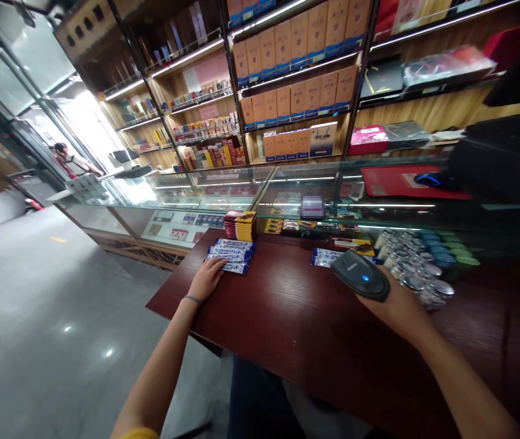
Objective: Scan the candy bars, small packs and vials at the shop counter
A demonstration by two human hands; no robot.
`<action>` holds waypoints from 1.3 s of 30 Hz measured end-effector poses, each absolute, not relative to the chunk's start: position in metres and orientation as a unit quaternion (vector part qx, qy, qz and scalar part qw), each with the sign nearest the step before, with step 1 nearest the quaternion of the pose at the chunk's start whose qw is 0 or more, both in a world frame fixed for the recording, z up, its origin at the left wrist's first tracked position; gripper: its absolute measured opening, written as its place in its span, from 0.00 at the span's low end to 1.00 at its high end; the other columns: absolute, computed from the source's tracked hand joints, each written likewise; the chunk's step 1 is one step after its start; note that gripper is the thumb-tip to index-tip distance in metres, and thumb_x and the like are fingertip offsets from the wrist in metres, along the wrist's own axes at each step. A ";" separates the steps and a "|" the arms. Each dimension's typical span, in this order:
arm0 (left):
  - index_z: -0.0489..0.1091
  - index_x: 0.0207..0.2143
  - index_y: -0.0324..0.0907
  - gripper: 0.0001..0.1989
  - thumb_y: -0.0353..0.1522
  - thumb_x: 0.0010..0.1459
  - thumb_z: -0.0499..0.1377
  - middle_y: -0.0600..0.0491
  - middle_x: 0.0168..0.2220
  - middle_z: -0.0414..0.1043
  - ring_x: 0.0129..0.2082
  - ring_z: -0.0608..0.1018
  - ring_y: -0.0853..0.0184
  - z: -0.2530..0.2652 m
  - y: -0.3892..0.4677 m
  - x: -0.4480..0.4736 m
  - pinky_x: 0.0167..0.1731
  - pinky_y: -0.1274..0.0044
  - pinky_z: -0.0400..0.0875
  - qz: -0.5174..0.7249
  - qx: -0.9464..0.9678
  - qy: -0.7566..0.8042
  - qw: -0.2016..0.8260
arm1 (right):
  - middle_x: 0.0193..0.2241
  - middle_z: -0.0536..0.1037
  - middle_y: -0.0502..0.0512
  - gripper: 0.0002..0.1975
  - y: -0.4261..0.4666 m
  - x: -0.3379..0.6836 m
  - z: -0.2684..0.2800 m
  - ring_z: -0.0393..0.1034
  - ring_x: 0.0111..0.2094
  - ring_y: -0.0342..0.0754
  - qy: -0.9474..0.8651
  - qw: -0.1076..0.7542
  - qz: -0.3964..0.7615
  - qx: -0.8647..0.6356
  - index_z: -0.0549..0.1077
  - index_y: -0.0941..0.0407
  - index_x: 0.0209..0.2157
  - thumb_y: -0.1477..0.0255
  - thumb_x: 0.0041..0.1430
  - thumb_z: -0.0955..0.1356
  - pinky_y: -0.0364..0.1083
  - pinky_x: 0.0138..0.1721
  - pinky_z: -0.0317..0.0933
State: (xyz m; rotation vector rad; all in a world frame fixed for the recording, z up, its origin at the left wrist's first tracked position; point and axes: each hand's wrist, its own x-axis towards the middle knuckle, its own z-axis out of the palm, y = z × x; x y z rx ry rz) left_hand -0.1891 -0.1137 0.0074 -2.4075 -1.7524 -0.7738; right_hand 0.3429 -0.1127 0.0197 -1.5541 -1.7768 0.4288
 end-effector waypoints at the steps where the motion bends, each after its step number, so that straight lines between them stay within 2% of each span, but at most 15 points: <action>1: 0.72 0.59 0.47 0.19 0.32 0.68 0.53 0.45 0.58 0.73 0.60 0.74 0.57 0.007 -0.114 -0.189 0.63 0.59 0.69 -0.254 -0.781 -0.570 0.032 | 0.36 0.84 0.54 0.30 -0.113 0.343 0.020 0.81 0.39 0.65 -0.689 0.358 0.167 -0.608 0.70 0.46 0.55 0.56 0.50 0.73 0.54 0.36 0.70; 7: 0.73 0.58 0.47 0.19 0.34 0.68 0.53 0.44 0.58 0.73 0.60 0.74 0.56 0.008 -0.116 -0.189 0.64 0.57 0.66 -0.255 -0.777 -0.575 0.031 | 0.37 0.84 0.54 0.30 -0.115 0.341 0.029 0.80 0.41 0.65 -0.686 0.352 0.167 -0.614 0.71 0.46 0.55 0.56 0.50 0.73 0.52 0.36 0.69; 15: 0.72 0.59 0.48 0.20 0.38 0.67 0.58 0.44 0.60 0.71 0.63 0.71 0.52 0.017 -0.110 -0.163 0.65 0.56 0.66 -0.259 -0.786 -0.561 0.038 | 0.38 0.84 0.55 0.24 -0.121 0.337 0.048 0.80 0.41 0.63 -0.649 0.399 0.169 -0.625 0.70 0.48 0.51 0.58 0.52 0.72 0.52 0.37 0.69; 18: 0.71 0.60 0.48 0.20 0.38 0.68 0.57 0.44 0.63 0.69 0.65 0.69 0.53 0.022 -0.096 -0.127 0.66 0.55 0.64 -0.281 -0.798 -0.532 0.028 | 0.40 0.83 0.58 0.25 -0.119 0.340 0.051 0.79 0.45 0.63 -0.637 0.430 0.164 -0.618 0.70 0.50 0.50 0.59 0.52 0.73 0.54 0.42 0.70; 20: 0.71 0.61 0.47 0.20 0.37 0.68 0.56 0.44 0.64 0.67 0.66 0.69 0.53 0.025 -0.084 -0.094 0.66 0.55 0.64 -0.297 -0.812 -0.503 0.013 | 0.41 0.83 0.58 0.29 -0.118 0.342 0.053 0.79 0.46 0.63 -0.614 0.462 0.157 -0.620 0.69 0.50 0.55 0.58 0.52 0.72 0.55 0.44 0.71; 25: 0.71 0.60 0.48 0.20 0.33 0.66 0.57 0.45 0.62 0.69 0.63 0.71 0.54 0.025 -0.058 0.003 0.65 0.58 0.66 -0.326 -0.834 -0.443 -0.052 | 0.38 0.83 0.57 0.28 -0.121 0.345 0.060 0.80 0.40 0.61 -0.579 0.499 0.167 -0.622 0.69 0.51 0.55 0.58 0.54 0.72 0.53 0.37 0.72; 29: 0.73 0.58 0.48 0.20 0.28 0.64 0.59 0.43 0.59 0.72 0.60 0.73 0.54 0.017 -0.045 0.074 0.62 0.58 0.68 -0.316 -0.856 -0.397 -0.096 | 0.40 0.83 0.60 0.28 -0.120 0.347 0.059 0.80 0.42 0.64 -0.561 0.513 0.169 -0.627 0.70 0.53 0.53 0.57 0.53 0.72 0.53 0.36 0.73; 33: 0.74 0.56 0.47 0.19 0.28 0.62 0.62 0.42 0.57 0.72 0.58 0.73 0.52 0.008 -0.035 0.120 0.59 0.58 0.69 -0.295 -0.868 -0.392 -0.079 | 0.37 0.84 0.61 0.29 -0.117 0.351 0.055 0.81 0.41 0.65 -0.552 0.516 0.168 -0.632 0.71 0.54 0.53 0.57 0.52 0.72 0.55 0.37 0.74; 39: 0.76 0.53 0.47 0.16 0.30 0.62 0.64 0.43 0.55 0.73 0.54 0.74 0.52 -0.001 -0.028 0.143 0.56 0.58 0.70 -0.278 -0.871 -0.403 -0.032 | 0.39 0.84 0.61 0.31 -0.116 0.352 0.053 0.81 0.43 0.64 -0.554 0.517 0.161 -0.633 0.69 0.54 0.56 0.57 0.52 0.73 0.57 0.41 0.74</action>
